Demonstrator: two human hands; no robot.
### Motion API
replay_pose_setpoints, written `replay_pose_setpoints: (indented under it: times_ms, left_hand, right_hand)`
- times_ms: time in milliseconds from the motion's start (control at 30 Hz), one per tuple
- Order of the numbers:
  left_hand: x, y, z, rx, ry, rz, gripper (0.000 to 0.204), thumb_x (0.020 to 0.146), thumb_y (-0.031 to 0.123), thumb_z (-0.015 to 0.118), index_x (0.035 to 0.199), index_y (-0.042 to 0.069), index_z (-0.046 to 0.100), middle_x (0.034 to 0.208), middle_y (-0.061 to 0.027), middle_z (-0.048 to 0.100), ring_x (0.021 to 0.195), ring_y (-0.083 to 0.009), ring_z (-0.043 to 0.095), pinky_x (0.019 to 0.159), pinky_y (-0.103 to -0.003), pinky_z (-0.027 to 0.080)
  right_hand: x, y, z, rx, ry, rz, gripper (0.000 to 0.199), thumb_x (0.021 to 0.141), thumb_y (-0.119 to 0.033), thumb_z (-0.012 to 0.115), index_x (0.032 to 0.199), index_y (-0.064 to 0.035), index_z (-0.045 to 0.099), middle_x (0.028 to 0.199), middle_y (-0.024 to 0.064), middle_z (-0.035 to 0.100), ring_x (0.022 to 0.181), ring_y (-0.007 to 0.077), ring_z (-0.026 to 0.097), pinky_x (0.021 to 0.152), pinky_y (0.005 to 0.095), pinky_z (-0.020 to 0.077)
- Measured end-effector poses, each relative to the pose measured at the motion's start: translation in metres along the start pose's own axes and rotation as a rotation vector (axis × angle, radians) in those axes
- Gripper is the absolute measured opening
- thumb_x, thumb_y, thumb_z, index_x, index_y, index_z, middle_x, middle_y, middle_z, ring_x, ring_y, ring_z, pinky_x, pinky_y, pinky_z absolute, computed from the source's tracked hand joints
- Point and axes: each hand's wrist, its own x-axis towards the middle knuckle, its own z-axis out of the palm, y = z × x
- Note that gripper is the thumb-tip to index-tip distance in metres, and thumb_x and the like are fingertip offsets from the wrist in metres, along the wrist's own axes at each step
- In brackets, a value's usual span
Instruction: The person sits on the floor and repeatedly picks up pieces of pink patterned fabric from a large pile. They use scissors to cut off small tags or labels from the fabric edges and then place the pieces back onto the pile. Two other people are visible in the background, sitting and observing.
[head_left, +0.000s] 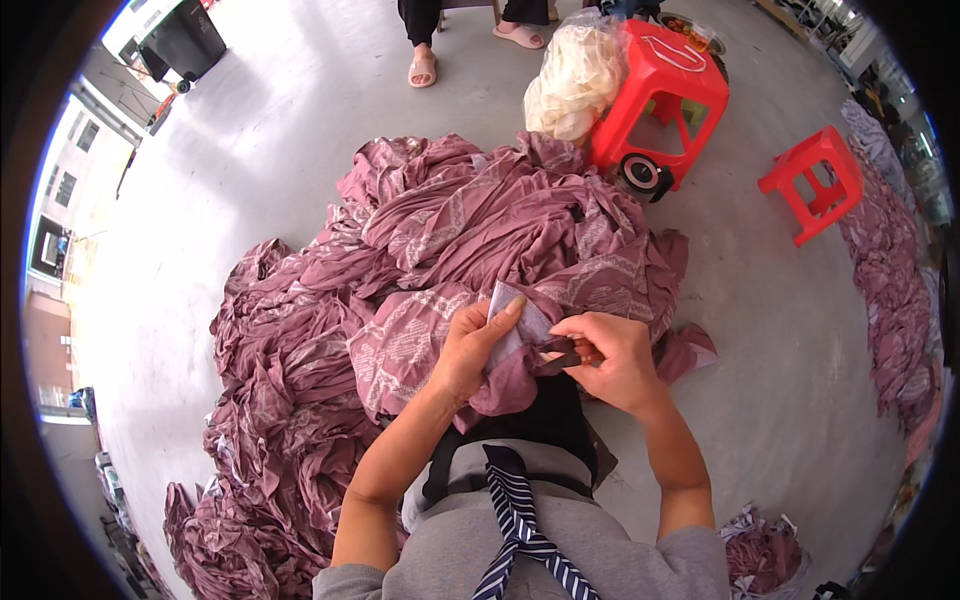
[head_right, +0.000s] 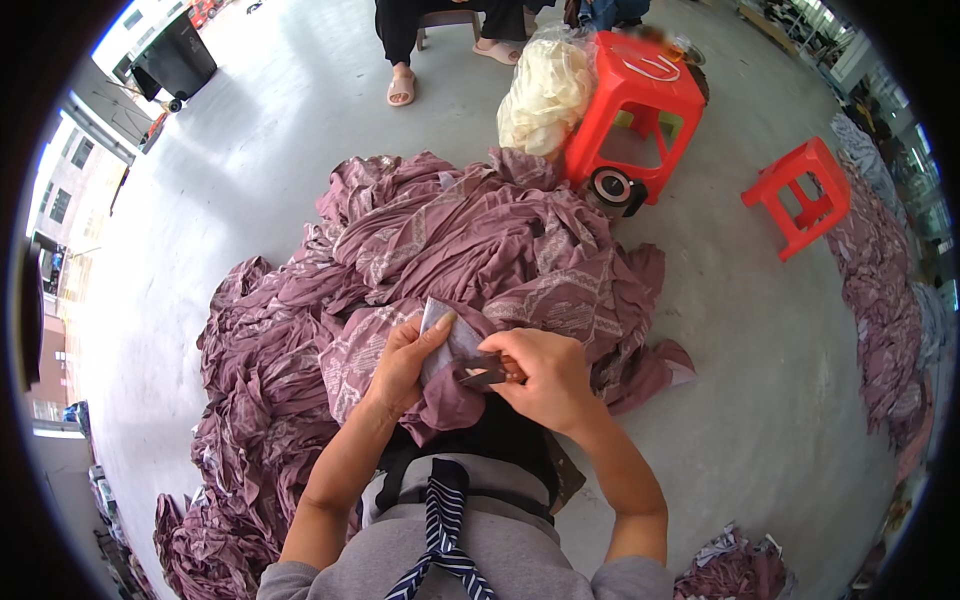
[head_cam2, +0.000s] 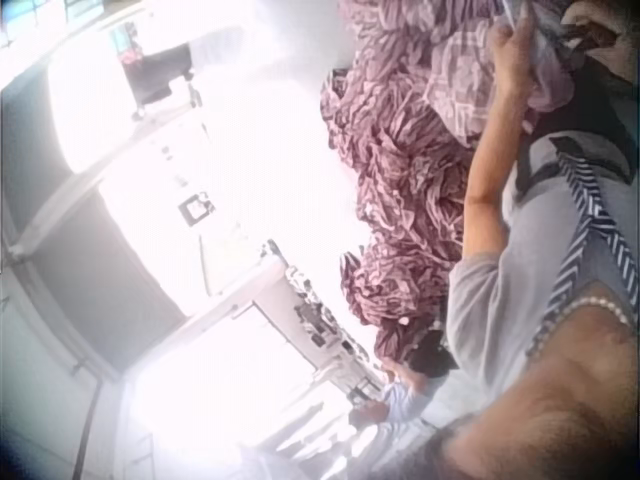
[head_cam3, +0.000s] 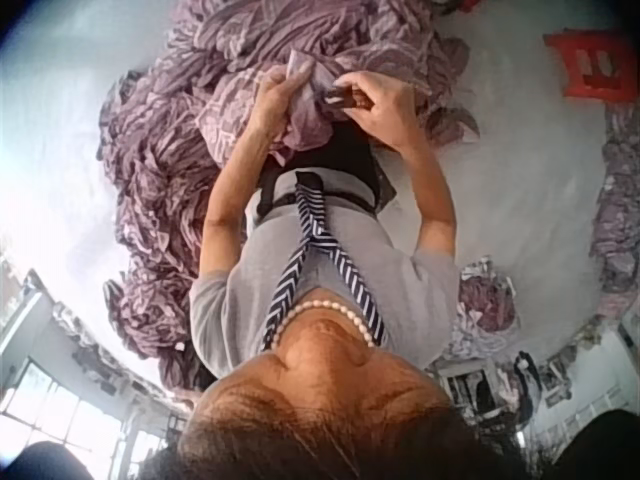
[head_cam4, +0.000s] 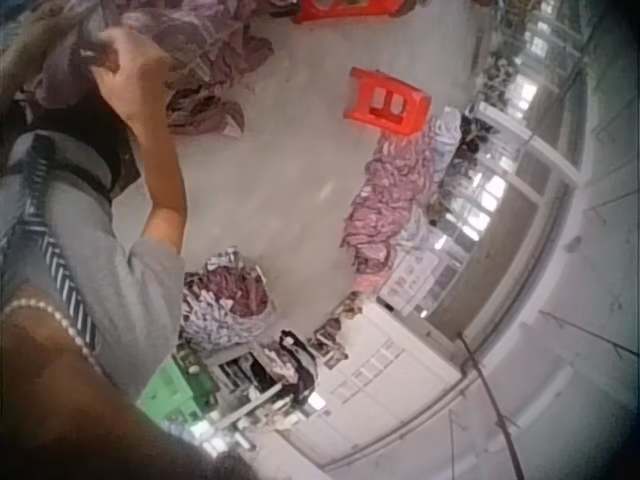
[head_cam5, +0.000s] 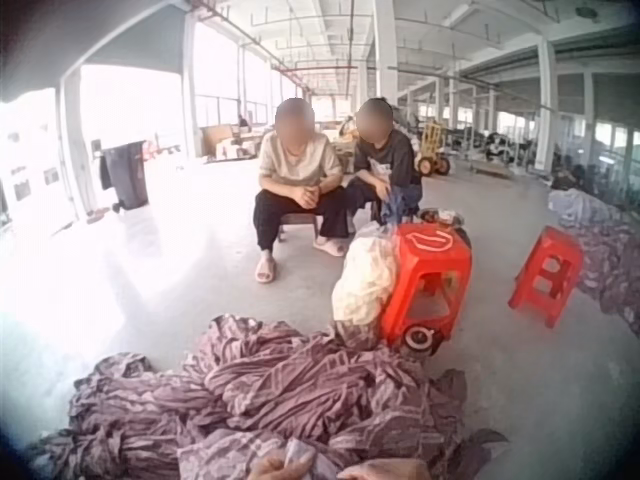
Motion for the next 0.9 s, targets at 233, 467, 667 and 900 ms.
replay_pose_setpoints:
  times_ms: [233,467,667,900]
  left_hand:
    - [-0.002,-0.005,0.005,0.164,0.045,0.105,0.028,0.094,0.028,0.059,0.088,0.002,0.067,0.074,0.0042,0.061,0.062,-0.0015,0.050,0.053,-0.018,0.038]
    - [0.003,-0.004,0.000,0.027,0.042,0.030,0.027,0.094,0.027,0.057,0.089,0.003,0.067,0.077,0.0009,0.065,0.064,-0.0036,0.056,0.057,-0.019,0.044]
    - [0.005,-0.004,-0.005,-0.077,0.044,-0.021,0.024,0.095,0.024,0.056,0.090,0.003,0.067,0.080,-0.0016,0.067,0.066,-0.0063,0.061,0.060,-0.020,0.048]
    - [0.005,-0.002,-0.003,-0.109,0.064,-0.057,0.023,0.095,0.023,0.056,0.087,0.004,0.066,0.078,-0.0022,0.067,0.063,-0.0069,0.061,0.057,-0.020,0.048]
  right_hand:
    - [-0.001,0.014,0.027,-0.048,0.052,-0.012,0.019,0.073,-0.007,0.075,0.080,-0.0052,0.058,0.061,-0.0022,0.052,0.052,0.0084,0.047,0.049,0.0233,0.0375]
    - [-0.008,0.024,0.019,0.508,-0.028,0.343,0.019,0.083,-0.015,0.071,0.088,-0.0001,0.059,0.070,-0.0031,0.056,0.061,0.0012,0.043,0.054,0.0183,0.0380]
    - [-0.019,0.023,-0.003,0.137,0.087,0.180,0.028,0.083,-0.022,0.070,0.098,-0.0030,0.056,0.069,0.0052,0.058,0.059,0.0094,0.056,0.056,0.0230,0.0463]
    - [-0.022,0.026,0.002,0.020,0.028,0.056,0.025,0.080,-0.021,0.073,0.090,-0.0032,0.058,0.066,0.0056,0.057,0.055,0.0146,0.058,0.052,0.0260,0.0475]
